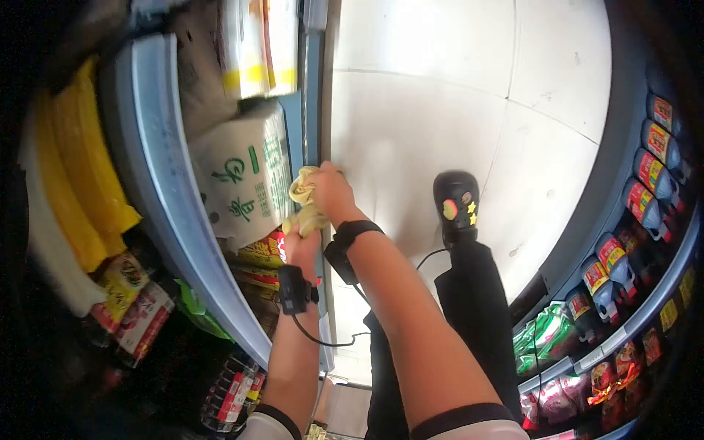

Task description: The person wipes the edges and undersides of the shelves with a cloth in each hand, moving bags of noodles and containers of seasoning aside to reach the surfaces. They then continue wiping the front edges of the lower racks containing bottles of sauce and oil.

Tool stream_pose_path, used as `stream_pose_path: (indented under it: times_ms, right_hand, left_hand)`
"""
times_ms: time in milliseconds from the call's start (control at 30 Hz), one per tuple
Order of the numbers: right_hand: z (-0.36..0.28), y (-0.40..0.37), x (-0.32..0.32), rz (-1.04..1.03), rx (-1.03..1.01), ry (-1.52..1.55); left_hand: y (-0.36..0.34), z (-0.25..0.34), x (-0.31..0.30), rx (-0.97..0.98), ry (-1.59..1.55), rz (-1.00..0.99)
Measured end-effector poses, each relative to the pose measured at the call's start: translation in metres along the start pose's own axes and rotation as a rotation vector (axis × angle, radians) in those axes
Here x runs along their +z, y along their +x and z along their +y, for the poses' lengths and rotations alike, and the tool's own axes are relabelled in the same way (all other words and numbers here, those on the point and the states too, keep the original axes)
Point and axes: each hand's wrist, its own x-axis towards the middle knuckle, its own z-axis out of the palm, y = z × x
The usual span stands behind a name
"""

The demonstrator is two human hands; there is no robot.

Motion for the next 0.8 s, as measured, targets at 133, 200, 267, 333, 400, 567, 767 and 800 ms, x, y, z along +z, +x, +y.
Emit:
stream_pose_path:
  times_ms: [133,200,267,333,400,567,767,800]
  right_hand:
    - [-0.025,0.003,-0.073,0.088,0.029,0.050]
    - [-0.038,0.005,-0.116,0.072,0.041,0.018]
    - [-0.057,0.012,-0.170,-0.001,0.108,0.094]
    - [-0.065,0.019,-0.200,-0.097,0.222,0.278]
    - [-0.095,0.030,-0.218,-0.058,0.144,0.324]
    - [-0.210,0.072,-0.242,0.049,-0.345,0.416]
    - [-0.287,0.140,-0.238,-0.021,-0.303,0.344]
    - [-0.297,0.147,-0.242,-0.023,-0.215,0.313]
  left_hand:
    - [-0.011,0.016,0.007,0.034,-0.708,-0.057]
    - [-0.021,0.059,-0.002,-0.353,-1.683,-0.067]
    - [-0.025,0.096,-0.008,-0.306,-1.658,-0.115]
    - [-0.028,0.125,-0.020,-0.285,-1.712,-0.256]
    - [-0.038,0.177,-0.032,-0.249,-1.723,-0.263]
    - [-0.046,0.274,-0.072,-0.124,-1.817,-0.394]
    - [-0.006,0.313,-0.117,0.027,-1.991,-0.359]
    - [0.004,0.303,-0.122,0.011,-2.027,-0.561]
